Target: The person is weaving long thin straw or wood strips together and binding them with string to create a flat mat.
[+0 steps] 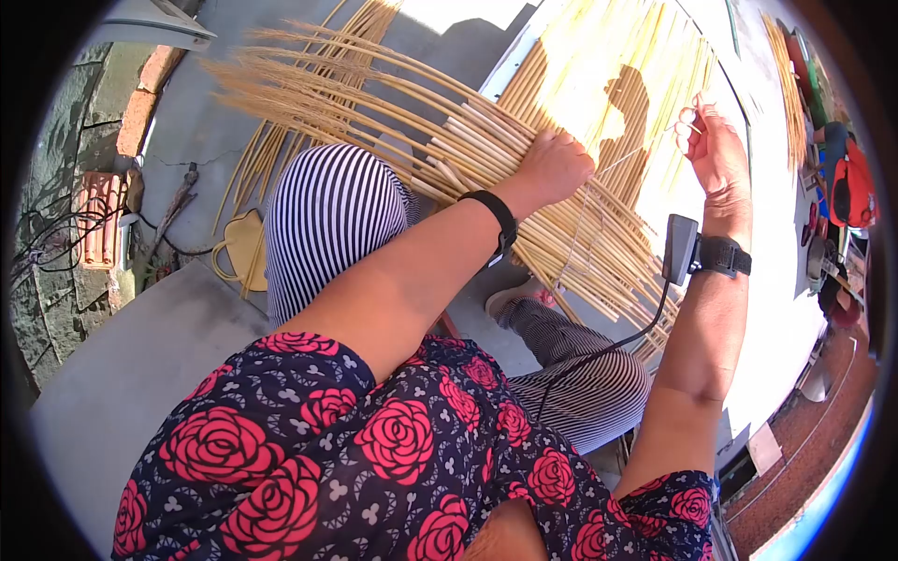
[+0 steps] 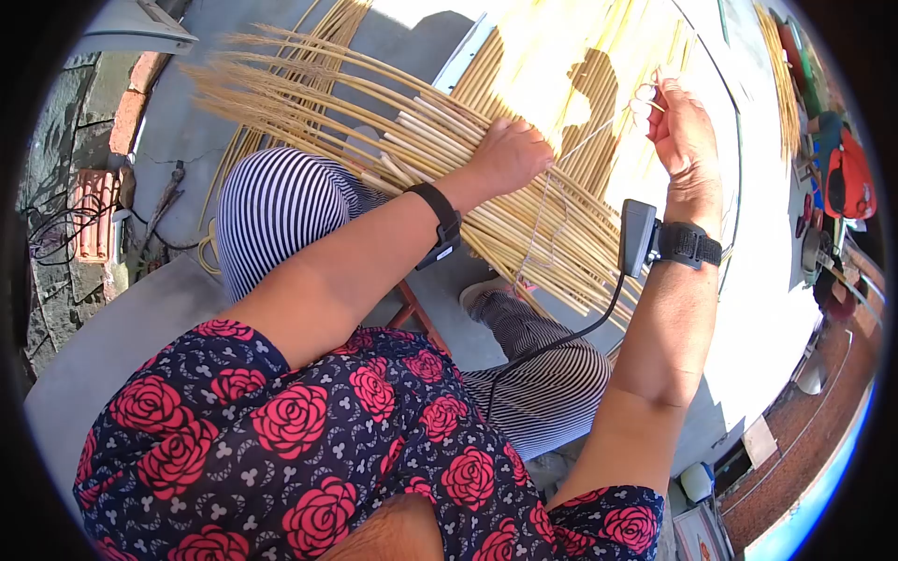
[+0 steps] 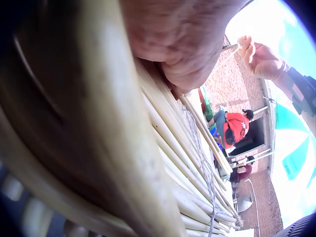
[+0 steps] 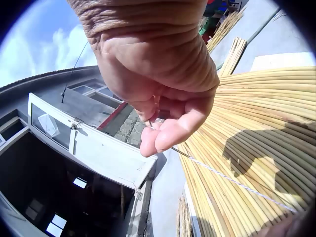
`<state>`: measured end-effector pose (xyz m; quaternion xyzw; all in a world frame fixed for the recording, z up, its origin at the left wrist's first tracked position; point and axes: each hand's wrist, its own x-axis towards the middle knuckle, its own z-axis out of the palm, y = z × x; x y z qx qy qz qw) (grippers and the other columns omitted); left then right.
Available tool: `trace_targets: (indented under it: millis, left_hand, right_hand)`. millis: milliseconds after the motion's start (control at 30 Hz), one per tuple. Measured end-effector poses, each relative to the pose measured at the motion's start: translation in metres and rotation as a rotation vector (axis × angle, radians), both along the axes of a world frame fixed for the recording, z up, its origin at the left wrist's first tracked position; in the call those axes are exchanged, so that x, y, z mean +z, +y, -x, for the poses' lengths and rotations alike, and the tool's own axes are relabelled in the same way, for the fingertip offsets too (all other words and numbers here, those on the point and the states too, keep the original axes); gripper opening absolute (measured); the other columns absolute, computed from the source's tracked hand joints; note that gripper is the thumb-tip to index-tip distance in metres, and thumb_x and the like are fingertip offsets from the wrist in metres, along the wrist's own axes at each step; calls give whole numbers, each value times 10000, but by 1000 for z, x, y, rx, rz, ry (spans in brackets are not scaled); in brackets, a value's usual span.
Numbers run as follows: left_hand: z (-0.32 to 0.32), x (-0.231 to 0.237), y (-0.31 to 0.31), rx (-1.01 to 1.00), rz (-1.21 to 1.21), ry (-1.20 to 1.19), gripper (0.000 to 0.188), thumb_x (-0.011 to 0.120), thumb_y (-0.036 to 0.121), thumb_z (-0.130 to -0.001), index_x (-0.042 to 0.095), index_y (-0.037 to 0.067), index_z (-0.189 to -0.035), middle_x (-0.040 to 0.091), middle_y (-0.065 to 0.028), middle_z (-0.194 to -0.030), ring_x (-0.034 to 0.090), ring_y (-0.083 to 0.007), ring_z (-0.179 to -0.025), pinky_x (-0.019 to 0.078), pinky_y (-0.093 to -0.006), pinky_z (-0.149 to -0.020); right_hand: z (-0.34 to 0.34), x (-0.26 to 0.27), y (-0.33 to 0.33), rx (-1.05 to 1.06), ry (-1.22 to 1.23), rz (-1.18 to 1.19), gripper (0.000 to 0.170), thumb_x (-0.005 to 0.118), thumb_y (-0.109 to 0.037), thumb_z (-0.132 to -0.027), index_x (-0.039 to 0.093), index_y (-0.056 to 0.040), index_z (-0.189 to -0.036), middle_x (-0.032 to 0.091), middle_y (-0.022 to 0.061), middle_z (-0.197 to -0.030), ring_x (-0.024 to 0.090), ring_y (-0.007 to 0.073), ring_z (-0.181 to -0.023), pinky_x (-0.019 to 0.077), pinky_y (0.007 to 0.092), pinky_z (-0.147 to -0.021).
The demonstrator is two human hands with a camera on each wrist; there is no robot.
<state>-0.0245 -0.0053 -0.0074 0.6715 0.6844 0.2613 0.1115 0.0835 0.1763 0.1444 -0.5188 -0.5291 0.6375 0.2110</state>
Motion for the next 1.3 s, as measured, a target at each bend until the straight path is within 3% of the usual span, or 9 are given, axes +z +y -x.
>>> trace_targets:
  millis: [100, 133, 267, 333, 467, 533, 733, 967, 1300]
  left_hand:
    - [2, -3, 0, -19, 8, 16, 122, 597, 245, -829, 672, 165, -775, 622, 20, -798, 571, -192, -884, 394, -396, -798]
    - [1, -2, 0, -29, 8, 24, 125, 595, 248, -831, 675, 167, -778, 624, 19, -801, 571, -194, -886, 395, -397, -797]
    - [-2, -1, 0, -12, 32, -28, 121, 591, 242, -829, 680, 172, -785, 632, 17, -810, 574, -201, -891, 395, -401, -795]
    - [0, 1, 1, -17, 36, -10, 120, 588, 237, -828, 680, 172, -786, 635, 16, -811, 575, -203, -894, 395, -402, -797]
    - [-2, -1, 2, 7, 17, -55, 132, 577, 203, -810, 688, 177, -742, 651, 12, -804, 577, -197, -906, 386, -397, -821]
    - [-2, -2, 2, 9, 12, -37, 137, 575, 202, -810, 687, 177, -734, 648, 14, -799, 575, -196, -901, 384, -394, -825]
    - [-1, 1, 3, 13, 7, -64, 113, 596, 236, -816, 675, 165, -777, 634, 17, -794, 567, -196, -884, 381, -394, -806]
    - [-1, 6, 2, 1, 60, 16, 126, 583, 238, -819, 672, 168, -764, 631, 15, -792, 569, -198, -888, 388, -397, -812]
    - [-1, 0, 3, 7, 22, -2, 147, 565, 259, -834, 671, 175, -775, 628, 17, -806, 564, -202, -898, 390, -404, -809]
  right_hand:
    - [-17, 57, 57, 300, 552, 55, 175, 515, -173, -967, 580, -12, -987, 592, 66, -782, 622, 186, -788, 516, 484, -920]
    - [-10, 96, 76, 228, 484, -116, 140, 538, -151, -951, 587, -20, -935, 584, 64, -753, 612, 182, -811, 474, 500, -977]
    - [44, 256, 54, 326, 336, -1022, 302, 585, -270, -922, 551, -21, -1092, 580, 123, -1036, 588, 182, -882, 449, 344, -843]
    - [57, 274, 44, 385, 208, -1202, 381, 594, -307, -917, 524, -23, -1161, 572, 152, -1137, 580, 191, -909, 443, 327, -810]
    - [68, 210, 62, 517, -101, -1104, 547, 628, -370, -888, 451, -34, -1281, 572, 166, -1161, 593, 230, -976, 495, 389, -908]
    - [66, 114, 64, 505, -68, -909, 218, 595, -221, -927, 641, -54, -1059, 653, 44, -1000, 604, 161, -1012, 382, 333, -1035]
    - [17, -53, 14, 747, -431, -411, 155, 698, -154, -845, 691, -58, -966, 671, -9, -909, 602, 107, -906, 462, 274, -877]
    - [-38, -84, -41, 691, -471, 7, 184, 698, -93, -825, 698, -68, -1007, 691, 25, -882, 613, 116, -826, 503, 275, -797]
    - [-44, -111, -51, 767, -608, -326, 178, 636, -203, -879, 656, -58, -982, 680, 44, -886, 601, 144, -779, 494, 307, -744]
